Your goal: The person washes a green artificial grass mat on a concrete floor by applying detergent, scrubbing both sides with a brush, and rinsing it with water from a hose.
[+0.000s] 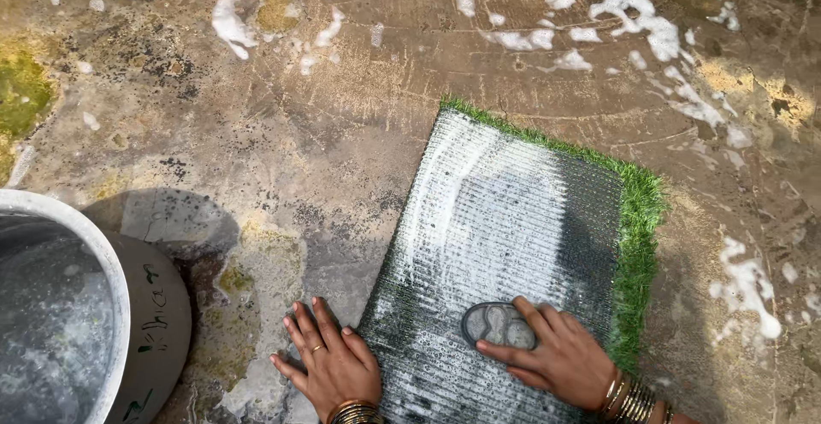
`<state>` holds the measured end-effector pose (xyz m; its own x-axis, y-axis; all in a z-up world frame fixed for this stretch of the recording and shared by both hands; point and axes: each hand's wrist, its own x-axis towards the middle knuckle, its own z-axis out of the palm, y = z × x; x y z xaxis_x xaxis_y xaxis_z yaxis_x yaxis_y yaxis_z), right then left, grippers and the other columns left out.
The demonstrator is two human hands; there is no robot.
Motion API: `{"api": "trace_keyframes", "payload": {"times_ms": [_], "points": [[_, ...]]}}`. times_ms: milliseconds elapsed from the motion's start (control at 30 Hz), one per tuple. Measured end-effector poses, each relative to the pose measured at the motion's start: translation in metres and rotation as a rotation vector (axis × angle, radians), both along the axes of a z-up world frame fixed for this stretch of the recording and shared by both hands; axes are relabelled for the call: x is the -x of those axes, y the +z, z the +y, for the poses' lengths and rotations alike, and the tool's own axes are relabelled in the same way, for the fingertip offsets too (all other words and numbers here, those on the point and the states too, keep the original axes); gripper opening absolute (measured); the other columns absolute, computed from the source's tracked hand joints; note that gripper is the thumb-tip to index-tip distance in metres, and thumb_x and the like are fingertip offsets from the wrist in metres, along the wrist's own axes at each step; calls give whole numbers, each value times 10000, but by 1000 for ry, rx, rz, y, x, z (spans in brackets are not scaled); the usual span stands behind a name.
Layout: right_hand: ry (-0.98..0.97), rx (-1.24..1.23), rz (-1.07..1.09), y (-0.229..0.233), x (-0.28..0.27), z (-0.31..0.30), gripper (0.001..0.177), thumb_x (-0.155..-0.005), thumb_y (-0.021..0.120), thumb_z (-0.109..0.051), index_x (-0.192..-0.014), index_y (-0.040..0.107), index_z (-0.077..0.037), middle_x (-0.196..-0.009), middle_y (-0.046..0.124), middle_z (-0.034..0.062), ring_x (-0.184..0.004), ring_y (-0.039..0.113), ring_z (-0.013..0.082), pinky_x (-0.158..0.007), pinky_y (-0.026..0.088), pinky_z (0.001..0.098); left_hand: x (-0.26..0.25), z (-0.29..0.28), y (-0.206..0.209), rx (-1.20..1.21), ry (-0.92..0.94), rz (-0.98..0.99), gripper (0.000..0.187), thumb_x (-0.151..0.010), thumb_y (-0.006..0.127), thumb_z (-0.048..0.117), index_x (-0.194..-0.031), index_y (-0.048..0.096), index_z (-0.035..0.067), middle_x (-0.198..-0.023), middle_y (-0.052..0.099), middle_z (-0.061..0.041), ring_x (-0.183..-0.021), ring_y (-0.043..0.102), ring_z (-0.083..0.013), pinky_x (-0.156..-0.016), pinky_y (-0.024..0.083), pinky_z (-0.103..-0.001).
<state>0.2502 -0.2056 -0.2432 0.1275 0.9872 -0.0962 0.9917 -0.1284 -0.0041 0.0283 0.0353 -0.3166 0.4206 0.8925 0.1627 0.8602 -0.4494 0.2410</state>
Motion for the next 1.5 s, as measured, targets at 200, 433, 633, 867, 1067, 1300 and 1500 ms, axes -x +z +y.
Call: {"api": "trace_keyframes", "payload": {"times_ms": [200,433,633,867,1067,1300,1500], "points": [[-815,-80,-242,11,-185,1,562,-1015,463,-540,-1564,340,-529,-1429,487,246,-1066,593,402,-850,564,495,3,-1,-4,46,20,13,650,-968,295,336,-1593,247,161,-1674,177,-108,-1558,102,-292,-1202,-39,-657],[-458,71,-144,-19,-34,-13,595,-930,432,-626,-1515,333,-596,-1477,396,260,-1016,604,285,-773,613,422,4,-1,-3,-2,8,-13,654,-975,274,351,-1596,252,145,-1674,183,-123,-1558,91,-300,-1204,-33,-660],[-65,-80,-36,-29,-36,-114,608,-872,534,-670,-1452,357,-624,-1460,430,260,-964,600,298,-755,568,439,3,0,-5,28,13,3,642,-995,270,341,-1605,259,145,-1684,211,-116,-1581,96,-282,-1219,-30,-658],[-1031,-174,-225,-9,-166,-17,507,-1054,469,-538,-1558,425,-509,-1446,468,207,-1114,576,371,-824,563,502,5,-2,-2,15,8,-28,647,-1005,290,329,-1610,293,101,-1691,238,-138,-1584,124,-296,-1221,-29,-667],[-110,-27,57,-8,27,-46,571,-949,477,-667,-1497,333,-597,-1452,435,272,-1003,597,293,-734,594,396,5,0,-4,20,-6,-61,667,-983,311,319,-1603,303,74,-1667,261,-153,-1575,136,-318,-1213,-29,-677],[-660,-28,-151,-5,-177,-7,454,-1032,423,-586,-1477,406,-496,-1543,445,247,-1070,600,309,-871,574,454,6,-2,-9,26,5,-39,643,-991,317,310,-1594,314,88,-1673,271,-140,-1585,137,-306,-1226,-20,-665],[-817,-126,-188,3,-147,94,494,-1104,422,-567,-1590,346,-522,-1511,439,316,-1039,606,394,-733,601,449,8,-4,-6,11,21,35,653,-969,324,314,-1593,294,124,-1669,259,-117,-1574,130,-278,-1229,-19,-644]]}}
